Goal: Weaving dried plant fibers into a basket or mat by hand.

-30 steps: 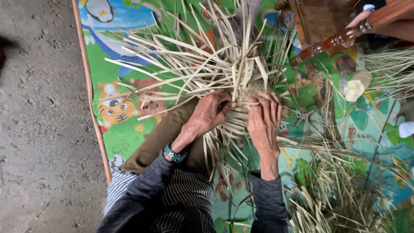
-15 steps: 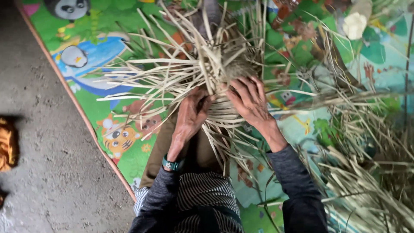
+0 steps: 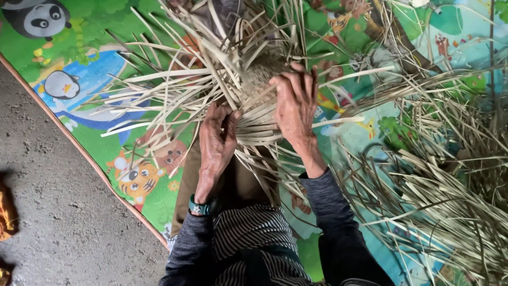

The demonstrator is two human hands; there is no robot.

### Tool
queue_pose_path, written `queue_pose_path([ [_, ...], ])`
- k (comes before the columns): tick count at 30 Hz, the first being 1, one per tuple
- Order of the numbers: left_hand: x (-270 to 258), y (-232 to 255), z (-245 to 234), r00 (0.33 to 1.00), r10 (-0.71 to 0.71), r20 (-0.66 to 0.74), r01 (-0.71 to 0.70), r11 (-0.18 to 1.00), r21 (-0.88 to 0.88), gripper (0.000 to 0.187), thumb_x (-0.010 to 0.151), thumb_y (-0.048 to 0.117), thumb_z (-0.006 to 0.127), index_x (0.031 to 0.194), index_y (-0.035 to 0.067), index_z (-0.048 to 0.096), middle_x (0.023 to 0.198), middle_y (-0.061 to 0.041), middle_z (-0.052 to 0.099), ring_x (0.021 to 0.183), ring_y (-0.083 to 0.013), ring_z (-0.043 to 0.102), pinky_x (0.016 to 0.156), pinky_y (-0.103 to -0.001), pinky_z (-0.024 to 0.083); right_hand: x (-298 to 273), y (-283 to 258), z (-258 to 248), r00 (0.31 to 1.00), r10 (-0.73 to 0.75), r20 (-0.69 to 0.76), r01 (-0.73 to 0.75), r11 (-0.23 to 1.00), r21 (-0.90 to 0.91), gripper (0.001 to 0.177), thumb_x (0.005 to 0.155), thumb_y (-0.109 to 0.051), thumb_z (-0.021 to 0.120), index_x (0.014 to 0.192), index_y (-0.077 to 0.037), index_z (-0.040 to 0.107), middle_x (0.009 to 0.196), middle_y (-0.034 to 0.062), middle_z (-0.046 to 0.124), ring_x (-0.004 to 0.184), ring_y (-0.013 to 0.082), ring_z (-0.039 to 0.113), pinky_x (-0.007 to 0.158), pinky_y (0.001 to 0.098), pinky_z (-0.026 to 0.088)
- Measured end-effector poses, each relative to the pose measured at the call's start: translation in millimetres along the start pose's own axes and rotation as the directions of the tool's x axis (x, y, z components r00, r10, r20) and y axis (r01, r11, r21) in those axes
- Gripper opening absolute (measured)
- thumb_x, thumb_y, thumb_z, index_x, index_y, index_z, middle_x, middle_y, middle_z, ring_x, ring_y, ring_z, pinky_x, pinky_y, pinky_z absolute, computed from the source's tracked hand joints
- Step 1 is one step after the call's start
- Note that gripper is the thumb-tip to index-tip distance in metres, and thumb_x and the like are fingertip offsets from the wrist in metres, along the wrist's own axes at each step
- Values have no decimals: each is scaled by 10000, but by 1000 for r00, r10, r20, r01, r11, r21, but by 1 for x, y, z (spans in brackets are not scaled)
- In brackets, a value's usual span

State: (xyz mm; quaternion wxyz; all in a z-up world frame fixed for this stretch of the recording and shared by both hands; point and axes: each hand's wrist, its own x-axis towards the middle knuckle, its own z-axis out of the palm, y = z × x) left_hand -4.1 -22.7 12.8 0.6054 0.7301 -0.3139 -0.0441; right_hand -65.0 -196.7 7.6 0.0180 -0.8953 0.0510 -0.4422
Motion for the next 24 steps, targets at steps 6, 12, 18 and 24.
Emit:
queue_pose_path([
  [6, -1, 3, -2, 1000, 28, -10, -28, 999, -21, 196, 927, 148, 554, 768, 40, 517, 713, -124, 438, 651, -332, 504, 683, -418, 438, -4, 22, -8, 977, 195, 86, -203, 975, 94, 182, 858, 32, 557, 930, -133, 584, 922, 37, 532, 1070, 308, 508, 991, 557, 318],
  [12, -5, -1, -12, 1000, 5, -5, -5, 999, 44, 199, 919, 161, 532, 749, 69, 484, 771, -51, 452, 721, -189, 469, 671, -353, 366, -70, 101, 19, 921, 353, 164, -358, 934, -2, 306, 793, 144, 528, 984, -83, 606, 1020, 108, 629, 1062, 326, 474, 824, 473, 456],
  [18, -6, -9, -12, 999, 40, 28, -37, 994, -107, 147, 880, 202, 637, 778, 98, 614, 727, -83, 508, 651, -286, 554, 647, -361, 448, -78, 127, -24, 711, 558, 428, -345, 807, -480, 314, 720, 5, 588, 987, -159, 613, 973, 64, 597, 988, 291, 567, 842, 472, 435],
  [24, -6, -6, -11, 998, -56, 14, 58, 972, -230, 112, 830, 138, 682, 891, 49, 652, 669, -70, 564, 532, -158, 610, 580, -276, 501, 4, 1, -82, 936, 260, 236, -312, 925, 217, 477, 858, 177, 385, 1224, -80, 552, 1106, 111, 456, 1021, 258, 480, 935, 392, 405],
])
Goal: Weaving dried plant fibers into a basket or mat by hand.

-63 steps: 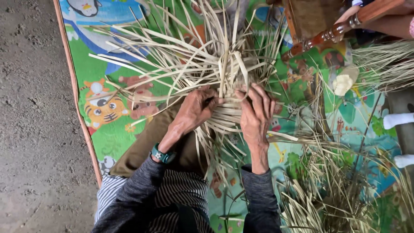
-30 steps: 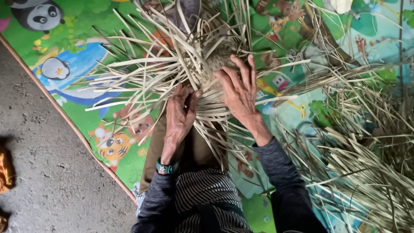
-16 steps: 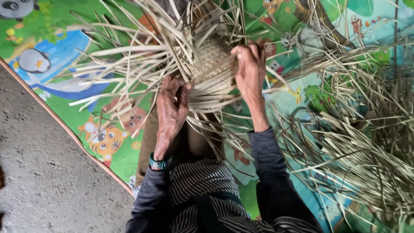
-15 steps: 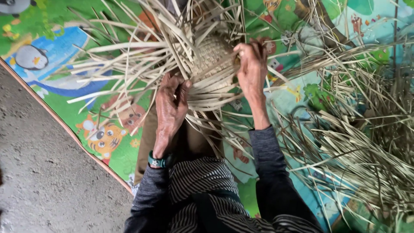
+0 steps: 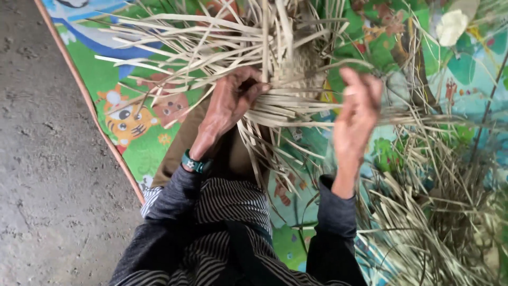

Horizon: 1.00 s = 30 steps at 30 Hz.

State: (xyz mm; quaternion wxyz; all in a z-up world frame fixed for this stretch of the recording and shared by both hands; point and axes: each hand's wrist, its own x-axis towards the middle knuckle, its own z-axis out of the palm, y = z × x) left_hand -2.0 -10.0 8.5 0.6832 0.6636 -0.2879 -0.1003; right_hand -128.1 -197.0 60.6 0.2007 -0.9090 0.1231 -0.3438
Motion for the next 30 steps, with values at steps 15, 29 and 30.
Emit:
queue_pose_path([
  [15, -2, 26, -7, 997, -26, 79, 27, 1000, -11, 35, 839, 142, 612, 830, 109, 603, 821, -20, 538, 816, -140, 553, 773, -324, 483, 3, -64, 48, 840, -486, 240, 486, 872, 66, 193, 863, -22, 596, 1004, -135, 664, 1011, 70, 529, 966, 218, 493, 822, 349, 411],
  [29, 3, 13, -8, 983, -76, 169, 68, 996, 54, 78, 875, 117, 620, 900, 86, 553, 781, 7, 527, 656, -90, 456, 587, -232, 390, 48, 55, 7, 953, -104, -286, -114, 751, -651, 582, 844, -19, 942, 1296, -204, 625, 1336, 74, 260, 1285, 281, 182, 1057, 600, 338],
  [30, 3, 13, -8, 983, -72, 167, 64, 997, 52, 78, 875, 117, 620, 900, 86, 553, 781, 7, 527, 656, -90, 456, 587, -232, 390, 41, 53, 11, 952, -107, -288, -112, 750, -651, 582, 844, -19, 942, 1296, -204, 625, 1336, 74, 260, 1285, 281, 182, 1057, 600, 338],
])
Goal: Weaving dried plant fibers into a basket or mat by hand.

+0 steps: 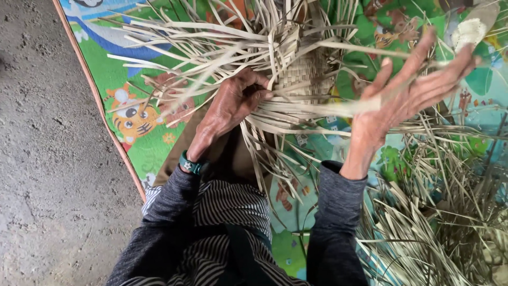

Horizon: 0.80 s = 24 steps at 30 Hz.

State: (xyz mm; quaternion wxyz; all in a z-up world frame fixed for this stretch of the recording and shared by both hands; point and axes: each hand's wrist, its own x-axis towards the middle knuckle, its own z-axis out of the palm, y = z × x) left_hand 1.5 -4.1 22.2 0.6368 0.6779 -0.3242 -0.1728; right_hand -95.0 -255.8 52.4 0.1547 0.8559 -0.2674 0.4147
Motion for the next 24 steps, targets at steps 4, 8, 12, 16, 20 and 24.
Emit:
queue_pose_path([
  [4, 0, 4, 1, 997, 71, 19, -71, 997, 29, 70, 864, 102, 633, 914, 91, 586, 894, -20, 561, 774, -124, 534, 678, -251, 429, -28, -34, -13, 974, 91, 205, -137, 965, 222, 702, 1011, -735, 269, 1555, -381, 2, 1581, 17, -134, 1537, 322, 201, 1118, 523, 490],
  [8, 1, 0, 3, 992, 124, 7, -124, 992, 34, 89, 853, 78, 650, 910, 97, 585, 874, -13, 554, 786, -126, 540, 717, -249, 438, -35, -69, -30, 941, -140, 309, -63, 822, 565, 365, 1006, -372, 458, 1325, -197, 460, 1043, 104, 487, 742, 165, 604, 511, 323, 559],
  [12, 1, 1, 3, 992, 123, 10, -123, 990, 68, 47, 857, 98, 634, 894, 105, 605, 865, -11, 551, 793, -132, 532, 729, -251, 418, -35, -69, -40, 933, -175, 314, -92, 728, 679, 391, 989, -161, 589, 1336, -270, 444, 1143, 95, 321, 876, 153, 495, 506, 202, 571],
  [16, -1, 5, 1, 994, 110, 10, -111, 993, 38, 64, 859, 97, 642, 895, 110, 591, 860, 2, 529, 758, -110, 505, 690, -241, 408, -24, -39, -55, 932, 219, 290, -363, 555, 748, 722, 1023, -618, 492, 1484, -415, -25, 1618, 130, -46, 1463, 426, 559, 857, 392, 804],
  [20, -1, 3, 3, 991, 136, 19, -136, 991, 18, 68, 863, 80, 652, 898, 93, 595, 864, -8, 533, 738, -114, 517, 640, -244, 419, -33, 20, -31, 933, -352, 73, -85, -18, 996, 953, 483, -783, 216, 1412, -576, 161, 1534, -283, -6, 1505, 580, 96, 1347, 715, 130],
  [24, -2, 1, 3, 991, 135, -8, -135, 990, 29, 74, 859, 63, 653, 886, 98, 594, 860, -11, 496, 715, -124, 482, 630, -263, 405, -30, -51, -67, 761, 162, 628, -637, 4, 771, 842, 788, -712, 415, 1429, -394, -27, 1600, 1, 383, 1058, 430, 791, 432, 386, 705],
])
